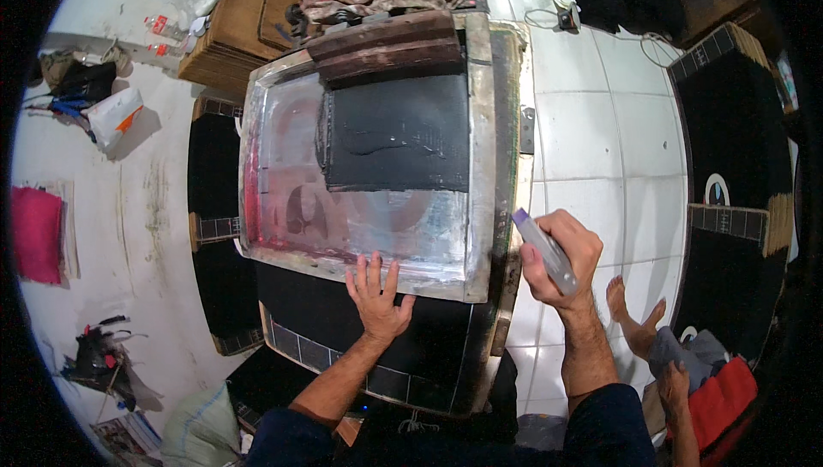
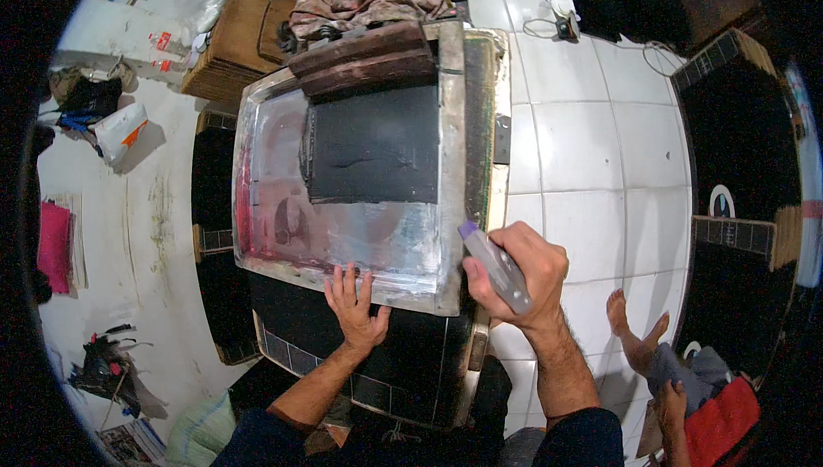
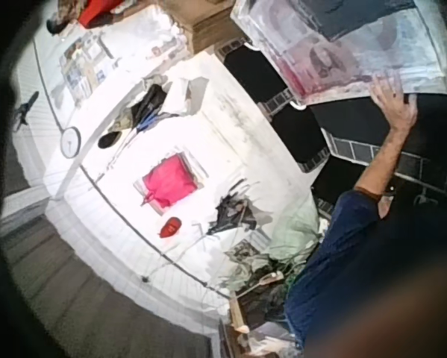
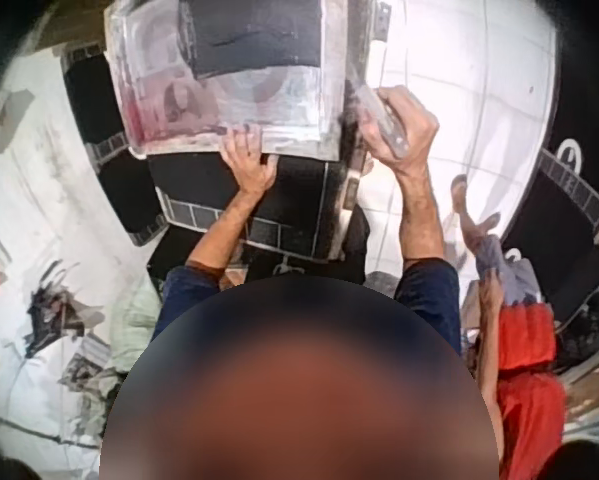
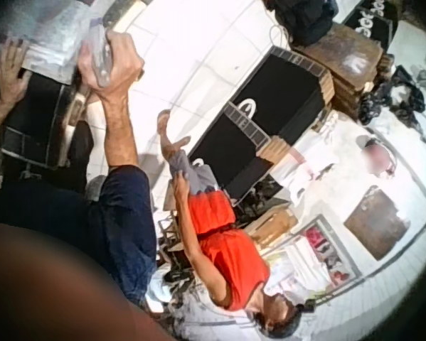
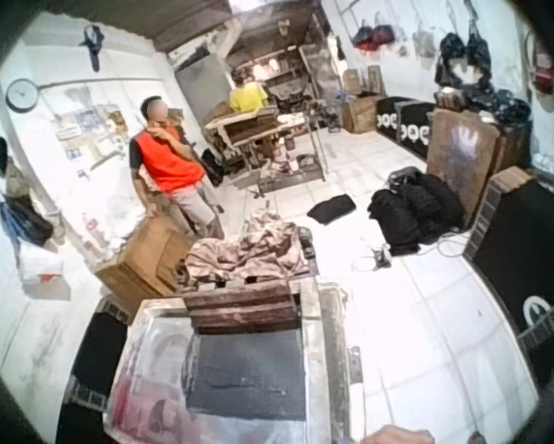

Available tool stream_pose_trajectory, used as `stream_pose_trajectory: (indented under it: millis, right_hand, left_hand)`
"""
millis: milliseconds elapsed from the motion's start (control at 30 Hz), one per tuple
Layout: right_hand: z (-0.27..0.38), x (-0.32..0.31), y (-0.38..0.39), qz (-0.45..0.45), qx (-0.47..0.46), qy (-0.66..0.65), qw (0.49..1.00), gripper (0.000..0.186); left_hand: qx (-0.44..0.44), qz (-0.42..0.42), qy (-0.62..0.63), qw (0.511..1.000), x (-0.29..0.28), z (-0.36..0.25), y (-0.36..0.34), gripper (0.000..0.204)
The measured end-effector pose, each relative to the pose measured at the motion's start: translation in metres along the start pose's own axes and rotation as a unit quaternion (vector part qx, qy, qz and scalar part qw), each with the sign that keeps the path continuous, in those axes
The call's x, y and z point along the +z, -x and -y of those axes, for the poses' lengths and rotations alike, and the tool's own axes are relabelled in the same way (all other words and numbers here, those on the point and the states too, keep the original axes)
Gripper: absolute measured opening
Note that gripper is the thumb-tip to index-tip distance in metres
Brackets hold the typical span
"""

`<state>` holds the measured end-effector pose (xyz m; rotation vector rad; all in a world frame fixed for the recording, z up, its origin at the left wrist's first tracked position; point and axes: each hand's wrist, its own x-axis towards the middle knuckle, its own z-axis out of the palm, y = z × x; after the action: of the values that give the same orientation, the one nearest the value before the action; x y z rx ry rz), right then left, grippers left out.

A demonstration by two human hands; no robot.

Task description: The person repeatedly places a screen printing frame over a black t-shirt, applies ink with a squeegee, and lifts the frame to reveal a printed design. The process is repeated multiple times on the same garment.

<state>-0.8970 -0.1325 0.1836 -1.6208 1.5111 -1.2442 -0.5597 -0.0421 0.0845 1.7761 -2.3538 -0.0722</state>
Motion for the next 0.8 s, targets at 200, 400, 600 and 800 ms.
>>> stream_pose_trajectory:
  millis: [200,400,600,800]
  right_hand:
    - [-0.094,-0.003,0.075,-0.151,0.190,-0.148,0.959,0.043]
    - [-0.258,0.092,0.160,-0.123,0.167,0.049,0.977,0.034]
    - [-0.375,0.253,0.184,0.051,0.112,-0.115,0.986,0.036]
    - [-0.405,0.342,0.154,0.155,0.143,-0.065,0.975,0.043]
  left_hand:
    - [0.015,-0.021,-0.032,0.999,0.003,0.003,-0.001,0.073]
    - [0.049,-0.020,-0.044,0.998,0.002,0.007,-0.004,0.069]
    - [0.042,-0.017,-0.016,0.999,-0.001,0.007,-0.005,0.084]
    - [0.043,-0.013,-0.003,0.999,0.000,0.009,-0.001,0.086]
